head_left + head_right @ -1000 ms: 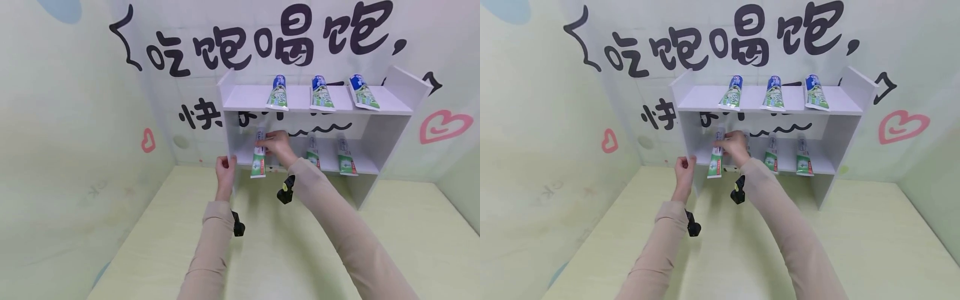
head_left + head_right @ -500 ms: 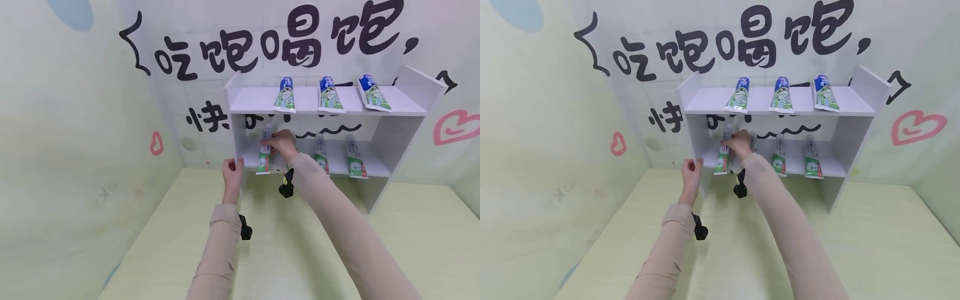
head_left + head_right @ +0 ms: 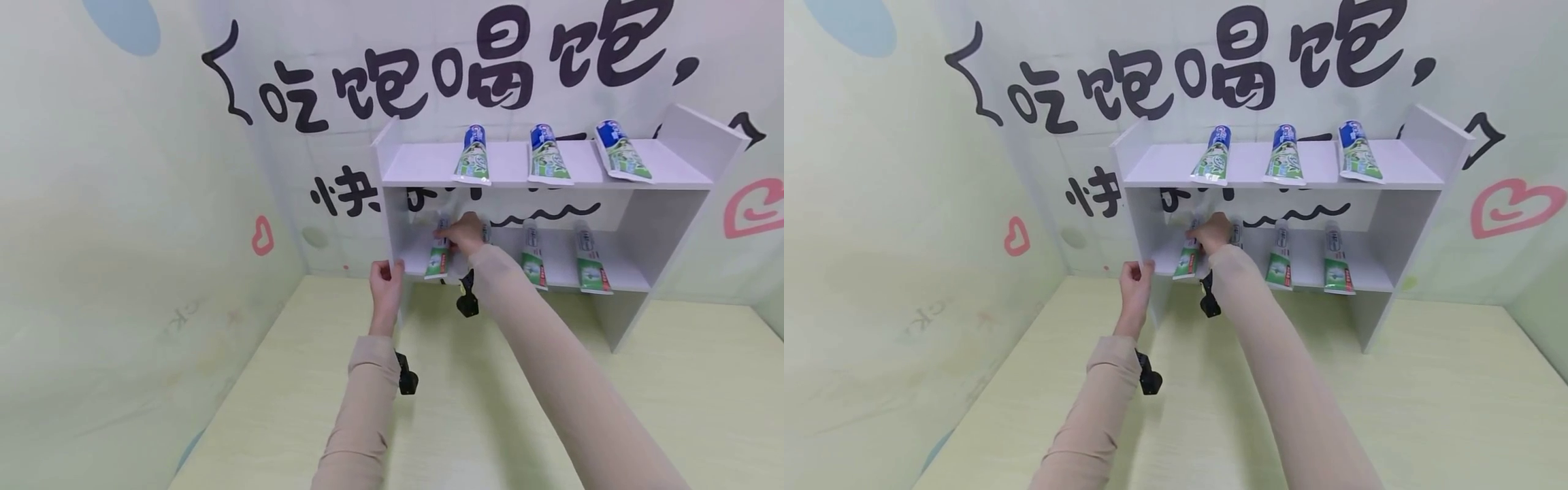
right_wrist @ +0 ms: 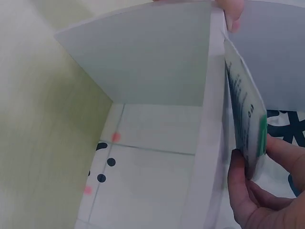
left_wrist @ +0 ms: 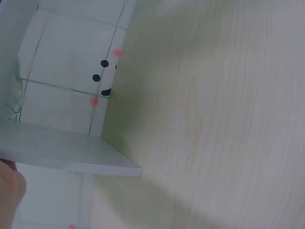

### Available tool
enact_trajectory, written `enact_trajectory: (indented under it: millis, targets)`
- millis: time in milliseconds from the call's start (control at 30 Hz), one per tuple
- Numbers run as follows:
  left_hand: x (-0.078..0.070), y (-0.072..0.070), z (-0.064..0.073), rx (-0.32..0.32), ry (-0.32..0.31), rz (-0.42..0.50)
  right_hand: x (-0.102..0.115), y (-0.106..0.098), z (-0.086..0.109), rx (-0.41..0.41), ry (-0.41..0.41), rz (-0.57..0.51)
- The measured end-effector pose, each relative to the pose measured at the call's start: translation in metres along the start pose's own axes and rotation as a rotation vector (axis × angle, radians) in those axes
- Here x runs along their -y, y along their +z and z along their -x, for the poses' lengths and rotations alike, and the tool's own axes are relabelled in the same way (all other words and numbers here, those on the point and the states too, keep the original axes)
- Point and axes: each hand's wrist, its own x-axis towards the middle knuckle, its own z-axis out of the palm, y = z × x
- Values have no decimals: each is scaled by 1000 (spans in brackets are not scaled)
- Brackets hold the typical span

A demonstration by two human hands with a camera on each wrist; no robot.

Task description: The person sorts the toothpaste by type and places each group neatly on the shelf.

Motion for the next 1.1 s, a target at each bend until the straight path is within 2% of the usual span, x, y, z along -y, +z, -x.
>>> enact_trajectory:
  millis: [300,567,867,933,1100]
  targets:
    - [0,6,8,15,-15,-1,-2,-6,4,-20,2,177]
    - [0,5,13,9,-20,-5,-3,-10,13,16,15,157]
    - [1,-1,7,4,-12,-9,3,-13,17,-29,-11,226]
    - [0,-1,4,-2,-9,-15,4,-14,20,-12,-27,217]
    - [-2,0,-1,-9,-13,-35,2,-24,33,27,-130,158]
